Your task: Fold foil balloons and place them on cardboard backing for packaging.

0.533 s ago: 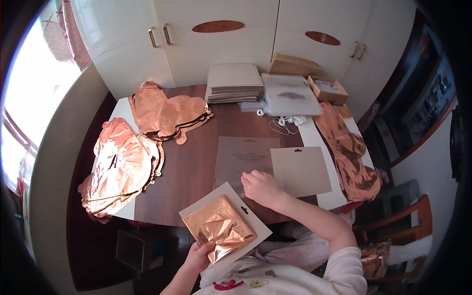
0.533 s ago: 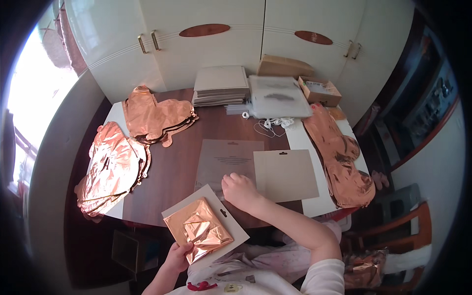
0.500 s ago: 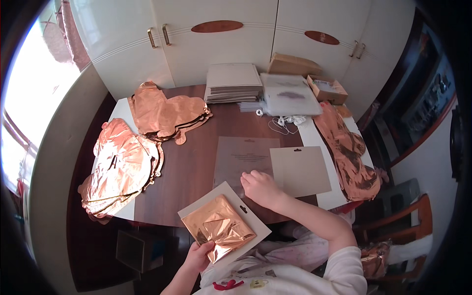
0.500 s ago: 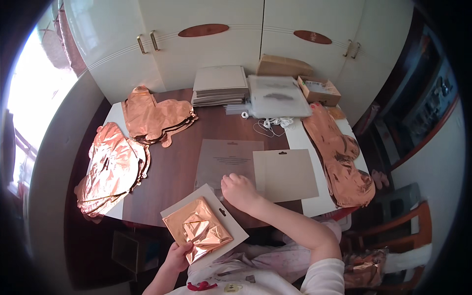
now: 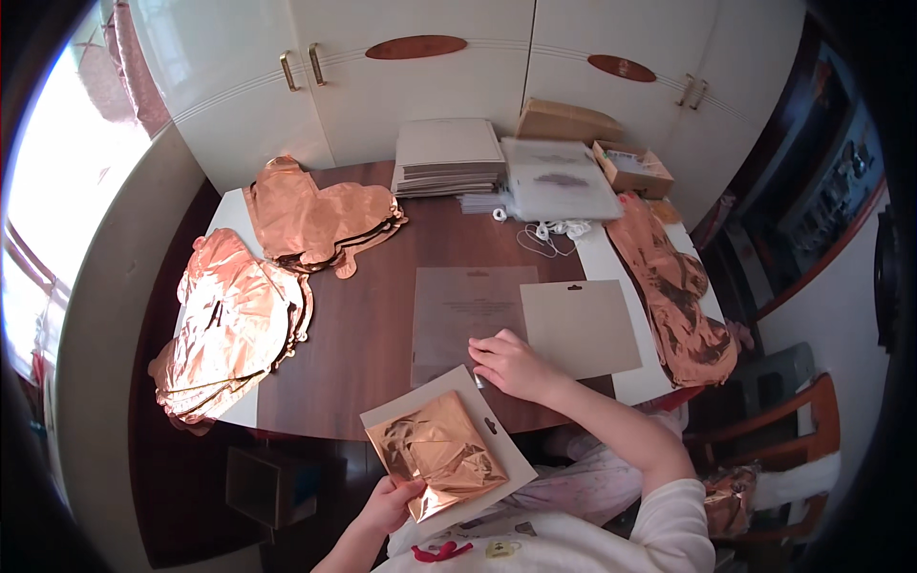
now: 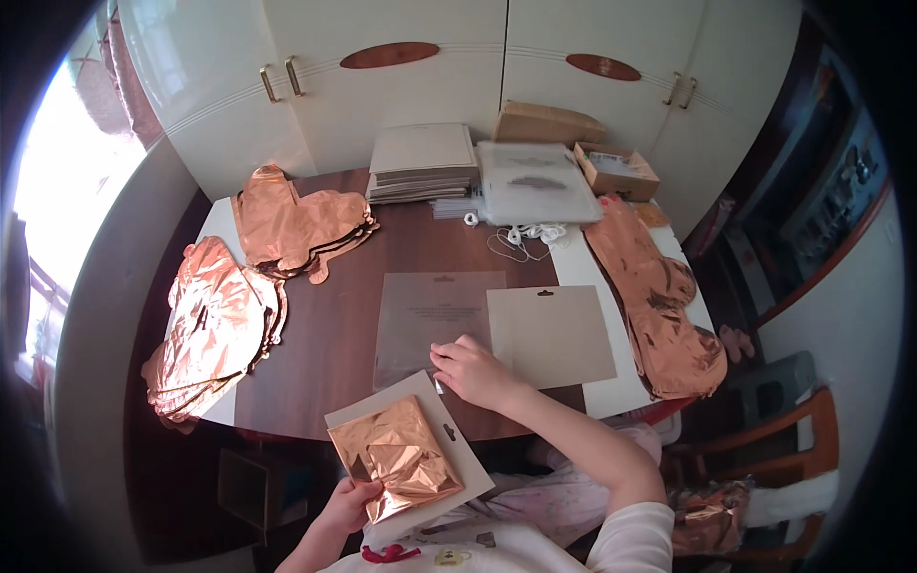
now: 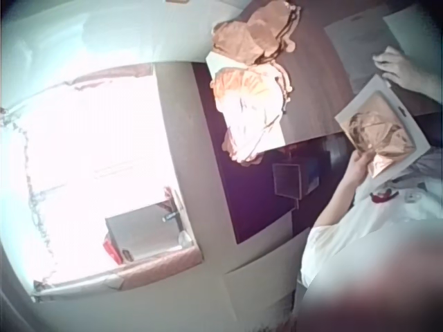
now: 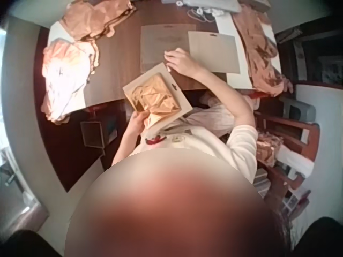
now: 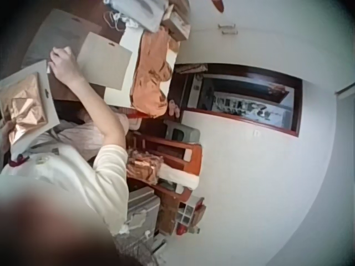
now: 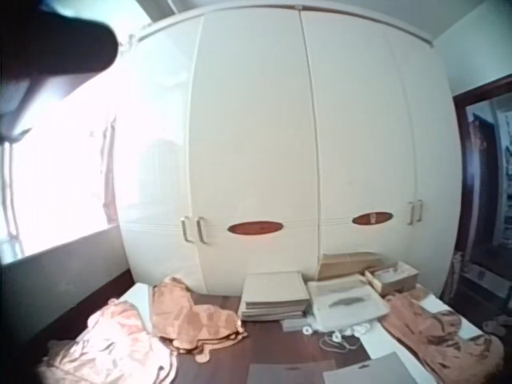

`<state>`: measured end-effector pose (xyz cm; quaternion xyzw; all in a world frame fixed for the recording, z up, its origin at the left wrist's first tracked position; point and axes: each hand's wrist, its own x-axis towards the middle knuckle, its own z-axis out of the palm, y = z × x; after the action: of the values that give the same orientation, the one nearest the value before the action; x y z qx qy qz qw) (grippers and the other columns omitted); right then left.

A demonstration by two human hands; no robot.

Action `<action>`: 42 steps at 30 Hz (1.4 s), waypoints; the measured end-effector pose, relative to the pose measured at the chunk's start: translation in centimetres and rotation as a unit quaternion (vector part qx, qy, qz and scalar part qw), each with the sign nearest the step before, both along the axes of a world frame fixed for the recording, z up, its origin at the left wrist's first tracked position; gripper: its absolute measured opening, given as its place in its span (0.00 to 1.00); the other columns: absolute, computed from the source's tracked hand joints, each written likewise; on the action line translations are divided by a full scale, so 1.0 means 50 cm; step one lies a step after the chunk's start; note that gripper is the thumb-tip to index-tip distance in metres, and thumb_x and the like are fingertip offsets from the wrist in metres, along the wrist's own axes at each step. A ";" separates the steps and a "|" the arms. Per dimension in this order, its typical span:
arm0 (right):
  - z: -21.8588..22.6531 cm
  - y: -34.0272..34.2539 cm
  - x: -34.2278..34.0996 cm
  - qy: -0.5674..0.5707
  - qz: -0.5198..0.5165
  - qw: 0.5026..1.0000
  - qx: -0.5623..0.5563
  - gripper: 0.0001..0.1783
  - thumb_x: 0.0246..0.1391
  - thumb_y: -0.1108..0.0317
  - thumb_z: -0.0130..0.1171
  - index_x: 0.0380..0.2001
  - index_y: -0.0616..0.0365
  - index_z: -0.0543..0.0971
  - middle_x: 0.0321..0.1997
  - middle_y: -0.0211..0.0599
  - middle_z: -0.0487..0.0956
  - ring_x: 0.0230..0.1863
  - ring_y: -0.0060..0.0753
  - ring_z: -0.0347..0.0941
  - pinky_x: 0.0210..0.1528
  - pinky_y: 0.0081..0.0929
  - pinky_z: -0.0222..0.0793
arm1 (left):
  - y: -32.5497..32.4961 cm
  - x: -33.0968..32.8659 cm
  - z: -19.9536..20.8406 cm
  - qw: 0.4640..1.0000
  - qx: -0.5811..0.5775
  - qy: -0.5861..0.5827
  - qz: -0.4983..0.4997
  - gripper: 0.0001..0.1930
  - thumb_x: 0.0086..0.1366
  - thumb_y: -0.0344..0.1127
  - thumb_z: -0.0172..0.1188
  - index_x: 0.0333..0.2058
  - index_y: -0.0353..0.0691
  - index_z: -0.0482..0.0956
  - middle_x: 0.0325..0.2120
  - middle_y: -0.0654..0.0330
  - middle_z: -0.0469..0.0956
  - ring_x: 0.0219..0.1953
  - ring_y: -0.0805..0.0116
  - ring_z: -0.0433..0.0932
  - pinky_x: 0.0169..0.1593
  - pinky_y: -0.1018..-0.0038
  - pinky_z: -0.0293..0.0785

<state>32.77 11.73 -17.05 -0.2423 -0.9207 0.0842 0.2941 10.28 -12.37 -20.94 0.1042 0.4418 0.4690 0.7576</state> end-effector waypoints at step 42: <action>0.035 -0.175 -0.086 0.612 -0.183 0.393 -0.661 0.06 0.64 0.60 0.45 0.39 0.47 0.67 0.44 0.30 0.74 0.38 0.25 0.73 0.34 0.24 0.71 | 0.026 -0.073 0.074 0.968 0.187 0.032 0.162 0.12 0.58 0.28 0.55 0.41 0.30 0.73 0.26 0.63 0.76 0.22 0.77 0.74 0.26 0.81 0.72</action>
<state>28.48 2.96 -15.30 -0.4065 -0.0821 0.7363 0.5347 6.64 -11.09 -17.26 0.1862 0.3814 0.6563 0.6238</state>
